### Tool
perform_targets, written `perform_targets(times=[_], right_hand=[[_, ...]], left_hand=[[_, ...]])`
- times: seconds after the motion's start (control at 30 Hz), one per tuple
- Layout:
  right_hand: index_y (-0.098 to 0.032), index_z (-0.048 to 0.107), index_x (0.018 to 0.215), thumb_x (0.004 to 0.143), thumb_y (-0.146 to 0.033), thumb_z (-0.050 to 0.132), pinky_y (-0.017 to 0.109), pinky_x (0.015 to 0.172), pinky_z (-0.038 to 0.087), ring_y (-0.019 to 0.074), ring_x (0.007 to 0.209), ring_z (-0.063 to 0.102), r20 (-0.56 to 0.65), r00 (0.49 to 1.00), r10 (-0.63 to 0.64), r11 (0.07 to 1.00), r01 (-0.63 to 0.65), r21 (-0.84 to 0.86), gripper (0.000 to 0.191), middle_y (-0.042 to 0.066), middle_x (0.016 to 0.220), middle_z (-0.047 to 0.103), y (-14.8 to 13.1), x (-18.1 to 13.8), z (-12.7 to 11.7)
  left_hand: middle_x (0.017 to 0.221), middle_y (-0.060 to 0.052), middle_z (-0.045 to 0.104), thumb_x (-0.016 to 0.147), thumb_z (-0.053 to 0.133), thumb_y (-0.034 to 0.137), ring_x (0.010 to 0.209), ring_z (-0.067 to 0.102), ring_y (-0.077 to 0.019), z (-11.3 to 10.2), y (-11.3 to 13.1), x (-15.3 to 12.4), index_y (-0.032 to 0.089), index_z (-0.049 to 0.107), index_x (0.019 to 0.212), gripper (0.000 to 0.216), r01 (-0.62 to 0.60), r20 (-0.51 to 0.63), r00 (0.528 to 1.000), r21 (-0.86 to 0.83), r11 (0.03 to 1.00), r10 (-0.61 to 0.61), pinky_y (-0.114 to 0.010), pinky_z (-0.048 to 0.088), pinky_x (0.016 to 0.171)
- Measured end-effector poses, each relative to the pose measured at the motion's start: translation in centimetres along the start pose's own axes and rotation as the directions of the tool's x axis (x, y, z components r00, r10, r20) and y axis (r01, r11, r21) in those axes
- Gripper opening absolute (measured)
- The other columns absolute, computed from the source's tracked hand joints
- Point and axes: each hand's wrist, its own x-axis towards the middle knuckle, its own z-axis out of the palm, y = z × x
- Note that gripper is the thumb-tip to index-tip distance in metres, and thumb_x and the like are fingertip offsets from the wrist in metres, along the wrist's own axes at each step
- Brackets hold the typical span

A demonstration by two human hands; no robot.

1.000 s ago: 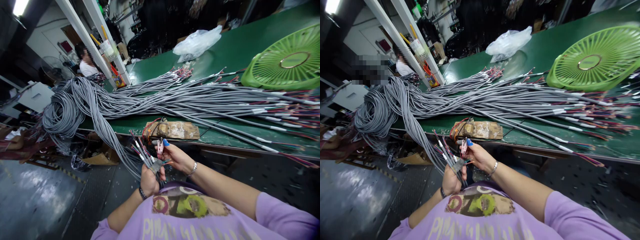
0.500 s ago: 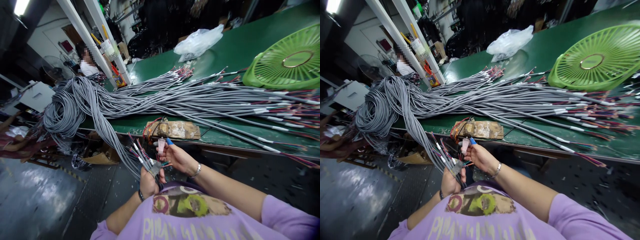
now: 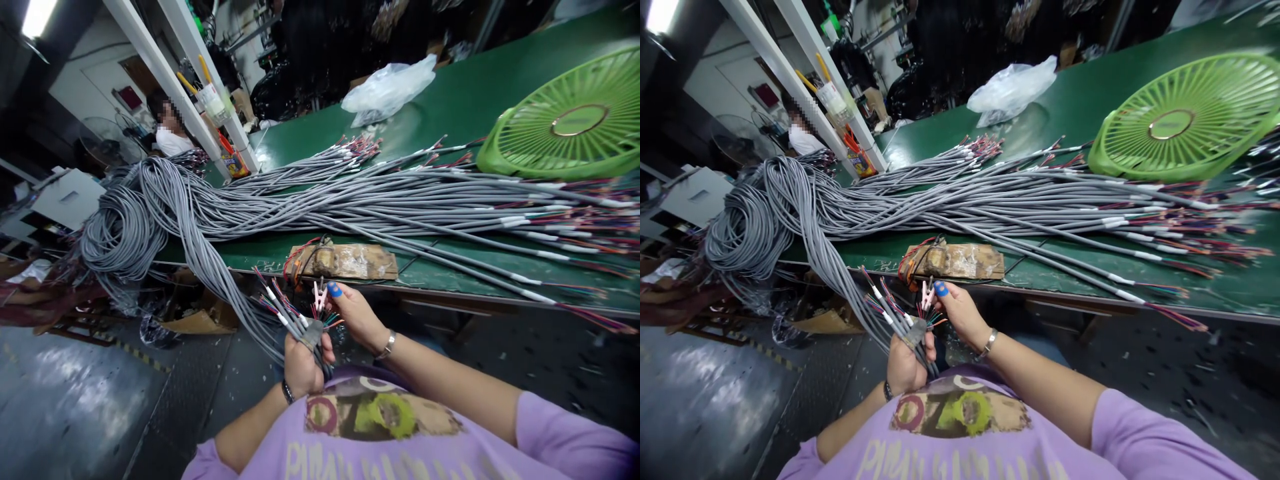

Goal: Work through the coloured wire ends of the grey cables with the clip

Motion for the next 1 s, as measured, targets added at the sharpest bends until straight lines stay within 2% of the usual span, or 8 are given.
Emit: perform_targets(times=[0.13, 0.27, 0.37, 0.47, 0.6, 0.67, 0.83, 1.0], right_hand=[[-0.016, 0.065, 0.071, 0.067, -0.057, 0.069, 0.026, 0.056, 0.040, 0.0120, 0.057, 0.050, 0.131, 0.972, 0.196, 0.944, -0.224, 0.243, 0.041, 0.002, 0.064, 0.061, 0.0, 0.3, 0.6], [-0.015, 0.067, 0.074, 0.064, -0.046, 0.077, 0.025, 0.058, 0.042, 0.0112, 0.056, 0.051, 0.117, 0.966, 0.232, 0.894, -0.259, 0.365, 0.033, 0.001, 0.064, 0.062, 0.0, 0.5, 0.9], [-0.016, 0.067, 0.073, 0.065, -0.044, 0.077, 0.025, 0.058, 0.043, 0.0115, 0.057, 0.053, 0.104, 0.965, 0.239, 0.889, -0.261, 0.377, 0.030, 0.001, 0.065, 0.063, 0.1, 0.6, 0.9], [-0.017, 0.066, 0.074, 0.072, -0.047, 0.070, 0.025, 0.059, 0.045, 0.0124, 0.059, 0.055, 0.126, 0.959, 0.254, 0.881, -0.283, 0.379, 0.031, 0.003, 0.068, 0.064, 0.2, 0.4, 0.7], [-0.018, 0.066, 0.085, 0.079, -0.053, 0.059, 0.025, 0.059, 0.045, 0.0129, 0.062, 0.057, 0.219, 0.930, 0.294, 0.860, -0.358, 0.363, 0.037, 0.005, 0.077, 0.066, -0.1, 0.0, 0.4], [-0.017, 0.066, 0.085, 0.079, -0.052, 0.059, 0.025, 0.060, 0.046, 0.0126, 0.062, 0.057, 0.253, 0.917, 0.308, 0.856, -0.383, 0.347, 0.036, 0.005, 0.079, 0.066, -0.3, -0.2, 0.2], [-0.017, 0.067, 0.085, 0.075, -0.039, 0.069, 0.023, 0.057, 0.043, 0.0113, 0.062, 0.054, 0.212, 0.952, 0.222, 0.907, -0.281, 0.314, 0.025, 0.003, 0.074, 0.065, -0.3, -0.5, -0.1], [-0.016, 0.067, 0.080, 0.072, -0.046, 0.071, 0.024, 0.057, 0.041, 0.0118, 0.062, 0.054, 0.182, 0.956, 0.230, 0.906, -0.278, 0.318, 0.031, 0.002, 0.070, 0.064, -0.1, -0.3, -0.1]], left_hand=[[0.045, 0.003, 0.056, 0.060, 0.074, 0.043, 0.032, 0.045, -0.0062, 0.0, 0.0, 0.1, 0.015, 0.054, 0.064, 0.034, 0.010, -0.013, 1.000, 0.001, 1.000, -0.010, -0.017, 0.031, 0.033], [0.045, 0.003, 0.056, 0.057, 0.075, 0.045, 0.033, 0.044, -0.0063, 0.0, -0.1, 0.3, 0.015, 0.054, 0.065, 0.037, 0.039, -0.030, 0.999, 0.004, 0.999, -0.039, -0.017, 0.031, 0.034], [0.044, 0.003, 0.054, 0.055, 0.075, 0.045, 0.032, 0.043, -0.0059, 0.1, -0.2, 0.3, 0.015, 0.052, 0.063, 0.039, 0.061, -0.036, 0.998, 0.018, 0.998, -0.061, -0.018, 0.031, 0.034], [0.044, 0.003, 0.054, 0.055, 0.074, 0.047, 0.032, 0.043, -0.0060, 0.0, -0.2, 0.1, 0.015, 0.052, 0.063, 0.040, 0.046, -0.036, 0.998, 0.024, 0.999, -0.045, -0.018, 0.031, 0.034], [0.044, 0.003, 0.055, 0.056, 0.074, 0.047, 0.032, 0.044, -0.0070, -0.3, -0.1, -0.4, 0.016, 0.052, 0.063, 0.038, 0.006, -0.029, 1.000, 0.026, 1.000, -0.005, -0.018, 0.032, 0.033], [0.043, 0.003, 0.054, 0.057, 0.074, 0.045, 0.031, 0.044, -0.0072, -0.4, -0.1, -0.8, 0.016, 0.052, 0.063, 0.037, -0.019, -0.032, 0.999, 0.030, 0.999, 0.020, -0.018, 0.031, 0.033], [0.045, 0.002, 0.056, 0.061, 0.072, 0.040, 0.033, 0.045, -0.0066, -0.4, -0.1, -0.9, 0.015, 0.054, 0.060, 0.030, -0.099, -0.034, 0.994, 0.023, 0.995, 0.100, -0.017, 0.032, 0.034], [0.047, 0.002, 0.057, 0.061, 0.070, 0.041, 0.035, 0.046, -0.0070, -0.2, -0.2, -0.3, 0.015, 0.056, 0.062, 0.029, -0.107, -0.044, 0.993, 0.022, 0.994, 0.108, -0.018, 0.033, 0.036]])
